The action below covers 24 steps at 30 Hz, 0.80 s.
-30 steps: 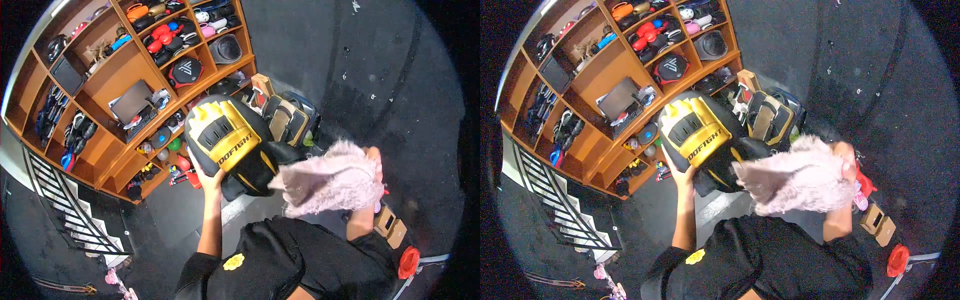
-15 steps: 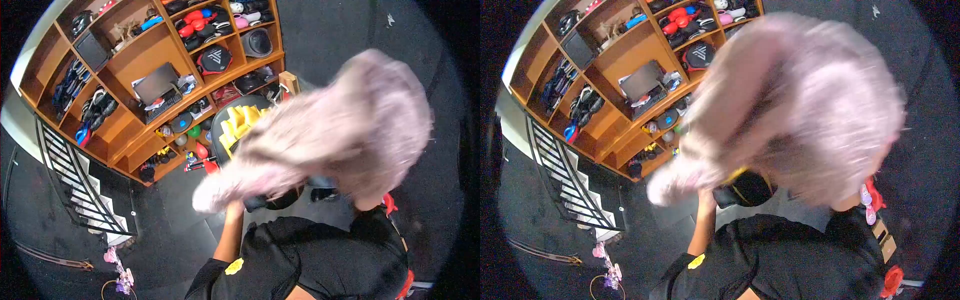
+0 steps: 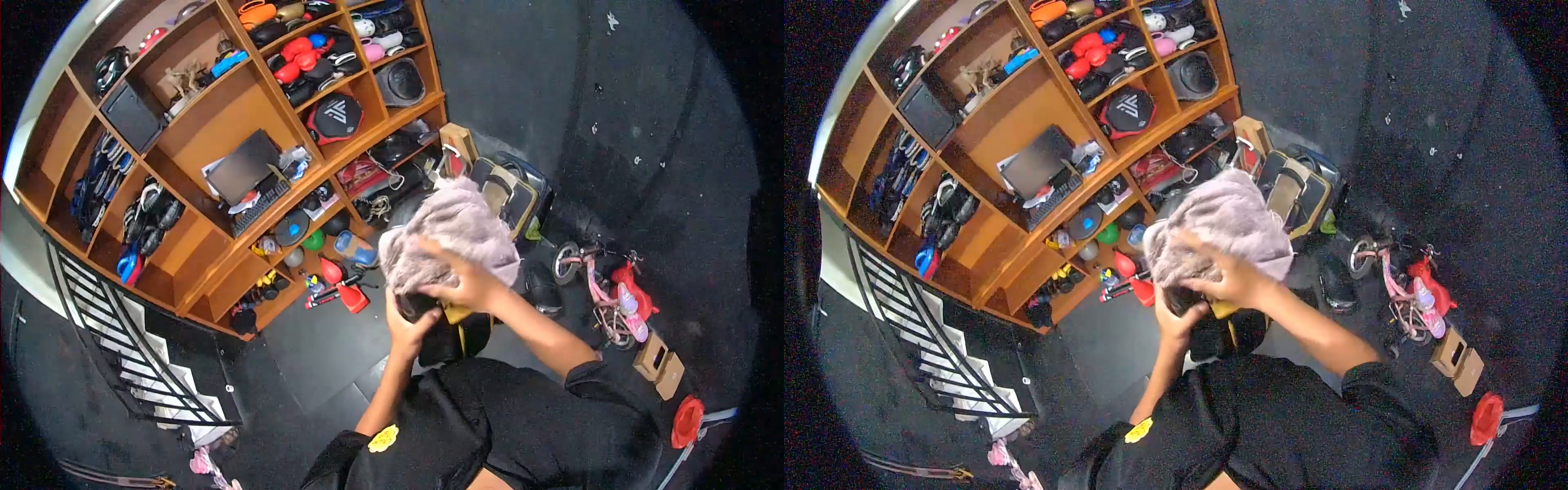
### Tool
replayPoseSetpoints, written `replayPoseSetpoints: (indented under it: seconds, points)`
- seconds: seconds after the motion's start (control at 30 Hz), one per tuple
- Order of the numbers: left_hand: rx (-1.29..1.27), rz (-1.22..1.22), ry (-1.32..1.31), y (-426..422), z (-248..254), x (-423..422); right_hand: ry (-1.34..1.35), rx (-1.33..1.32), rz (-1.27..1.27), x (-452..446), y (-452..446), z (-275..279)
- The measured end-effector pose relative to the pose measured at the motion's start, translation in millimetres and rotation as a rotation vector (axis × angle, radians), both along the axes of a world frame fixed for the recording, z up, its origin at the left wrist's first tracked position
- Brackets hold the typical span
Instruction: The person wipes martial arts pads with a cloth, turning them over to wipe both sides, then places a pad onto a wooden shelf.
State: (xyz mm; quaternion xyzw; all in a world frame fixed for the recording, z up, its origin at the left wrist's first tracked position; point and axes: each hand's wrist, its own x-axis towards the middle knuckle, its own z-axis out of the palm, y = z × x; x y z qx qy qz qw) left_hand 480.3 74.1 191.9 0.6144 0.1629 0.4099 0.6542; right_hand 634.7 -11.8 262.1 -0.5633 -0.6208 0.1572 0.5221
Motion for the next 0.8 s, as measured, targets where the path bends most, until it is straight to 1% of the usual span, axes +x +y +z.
replayPoseSetpoints:
  seconds: [0.03, 0.07, 0.1, 0.17, 0.2, 0.27, 0.3, 0.37, 0.43, 0.53, 0.63, 0.77, 0.8]
  points:
    - [0.06, -0.024, -0.005, 2.4, 5.8, -4.9, -0.072, 0.033, -0.171, 1.6, 0.6, 12.6]
    - [0.149, -0.028, 0.092, 7.8, 4.9, -13.6, -0.159, -0.034, -0.336, -0.9, -3.6, 25.7]
    - [0.131, -0.053, 0.109, 9.8, 5.0, -19.9, -0.351, 0.031, -0.482, 0.4, -1.1, 26.0]
    - [0.117, -0.05, 0.146, 11.8, 14.1, -27.1, -0.18, 0.116, -0.515, 0.6, 11.3, 20.1]
    - [0.116, -0.059, 0.148, 16.2, 11.5, -30.9, -0.189, 0.21, -0.549, -2.1, 16.8, 15.6]
    - [0.109, -0.027, 0.106, 27.8, 0.4, -35.3, -0.134, 0.014, -0.566, -17.2, 16.9, -1.7]
    - [0.077, -0.009, 0.095, 33.7, -10.7, -36.9, -0.139, 0.153, -0.549, -29.3, 21.1, -7.5]
    - [0.029, -0.042, 0.095, 39.9, -14.0, -42.4, -0.198, 0.227, -0.619, -47.1, 25.6, -16.0]
    - [-0.016, -0.085, 0.058, 42.9, -16.8, -44.8, -0.144, 0.17, -0.652, -57.6, 21.3, -17.5]
    - [0.056, -0.103, 0.149, 48.1, -21.0, -51.2, -0.069, 0.143, -0.703, -63.3, 15.4, -26.3]
    - [0.08, -0.11, 0.192, 47.8, -27.9, -52.4, -0.087, 0.07, -0.753, -62.6, 10.0, -39.3]
    - [0.071, -0.124, 0.17, 43.8, -45.4, -49.4, -0.107, -0.022, -0.728, -54.6, -0.3, -46.1]
    - [0.069, -0.139, 0.164, 42.8, -51.0, -48.9, -0.064, -0.069, -0.711, -52.4, -4.7, -48.3]
